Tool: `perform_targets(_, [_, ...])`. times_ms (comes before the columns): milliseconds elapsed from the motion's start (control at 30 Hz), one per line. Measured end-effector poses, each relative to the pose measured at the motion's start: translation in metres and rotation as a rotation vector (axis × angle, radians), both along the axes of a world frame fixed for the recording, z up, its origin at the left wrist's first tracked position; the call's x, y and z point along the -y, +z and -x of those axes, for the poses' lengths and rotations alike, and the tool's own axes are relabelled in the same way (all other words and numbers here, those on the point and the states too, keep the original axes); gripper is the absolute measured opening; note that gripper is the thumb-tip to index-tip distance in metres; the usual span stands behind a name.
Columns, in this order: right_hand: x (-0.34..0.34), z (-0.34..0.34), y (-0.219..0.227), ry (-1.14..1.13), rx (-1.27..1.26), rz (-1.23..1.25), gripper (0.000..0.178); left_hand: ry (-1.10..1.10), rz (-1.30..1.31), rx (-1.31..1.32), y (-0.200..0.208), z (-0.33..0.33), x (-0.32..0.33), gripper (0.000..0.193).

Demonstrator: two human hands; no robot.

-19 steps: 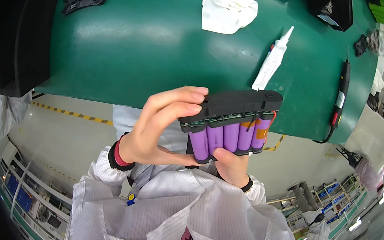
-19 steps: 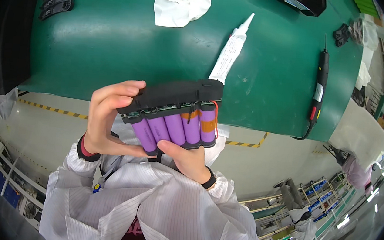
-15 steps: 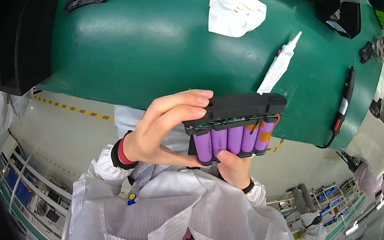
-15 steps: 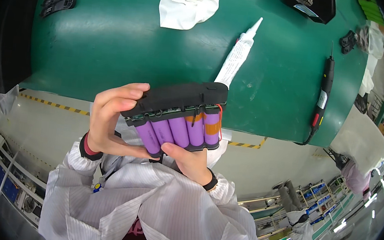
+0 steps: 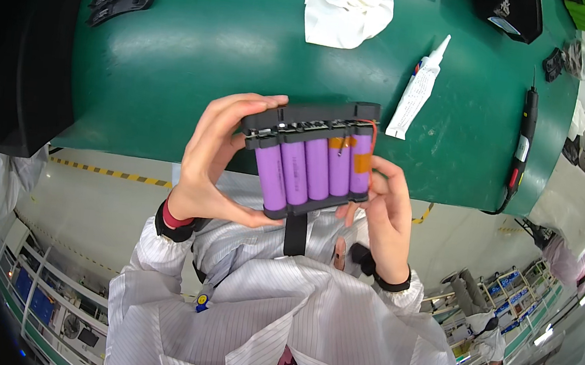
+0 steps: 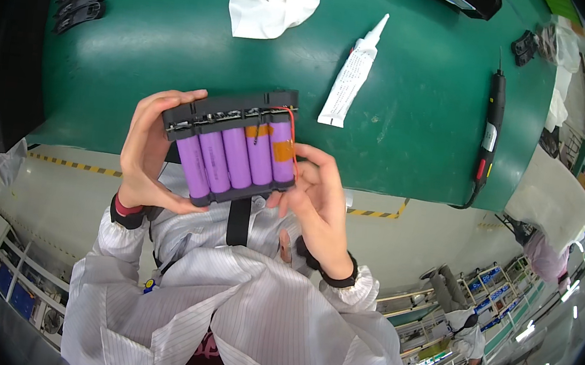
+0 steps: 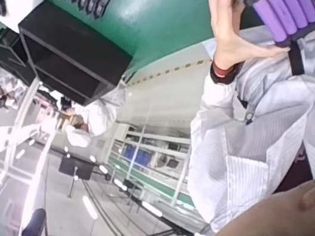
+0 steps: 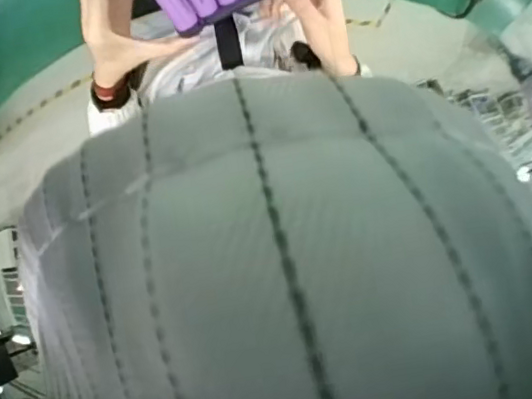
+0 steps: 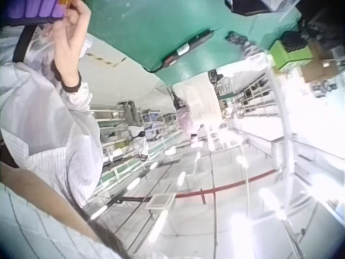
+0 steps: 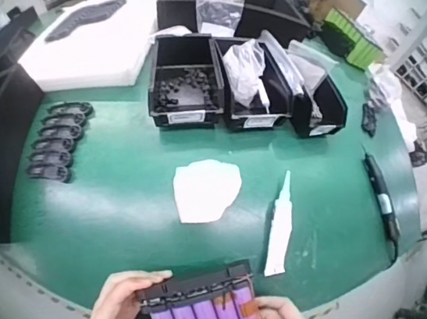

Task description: The person assembles a battery pack by applying adhesive to purple cylindrical cells and a green circuit board. They insert the cells into a black plastic housing, secure the board, and use a hot air gun to heat the assembly. The person then uses a screwdriver to fasten the housing and places the completed unit into a black tray.

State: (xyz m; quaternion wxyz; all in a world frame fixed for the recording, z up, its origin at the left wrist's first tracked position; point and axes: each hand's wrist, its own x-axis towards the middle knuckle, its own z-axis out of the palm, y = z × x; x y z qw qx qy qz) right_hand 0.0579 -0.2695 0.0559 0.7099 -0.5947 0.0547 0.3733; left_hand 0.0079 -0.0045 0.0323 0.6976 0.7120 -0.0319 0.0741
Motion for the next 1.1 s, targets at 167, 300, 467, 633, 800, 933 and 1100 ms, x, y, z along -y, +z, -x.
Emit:
perform_targets(167, [0.001,-0.011,-0.006,0.342,0.423,0.45,0.068,0.014,0.051,-0.068,-0.015,0.004,0.003,0.115])
perform_targets(300, [-0.018,-0.035,-0.003,0.352,0.94,0.52,0.107,0.005,0.072,-0.132,-0.018,0.002,0.0,0.115])
perform_targets(467, [-0.015,-0.052,-0.032,0.525,1.152,0.588,0.119,-0.076,0.01,-0.179,-0.01,0.002,-0.003,0.115])
perform_targets(633, [-0.022,-0.059,-0.029,0.59,1.173,0.582,0.108,-0.132,-0.056,-0.177,-0.012,0.006,-0.007,0.117])
perform_targets(800, [-0.021,-0.058,-0.035,0.574,1.197,0.57,0.105,-0.083,-0.095,-0.267,-0.017,0.012,0.002,0.115])
perform_targets(933, [-0.017,-0.058,-0.036,0.574,1.214,0.596,0.106,-0.04,-0.151,-0.296,-0.014,0.012,0.005,0.114])
perform_targets(1100, [-0.014,-0.057,-0.041,0.542,1.221,0.586,0.105,0.035,-0.17,-0.274,-0.01,0.01,0.009,0.102])
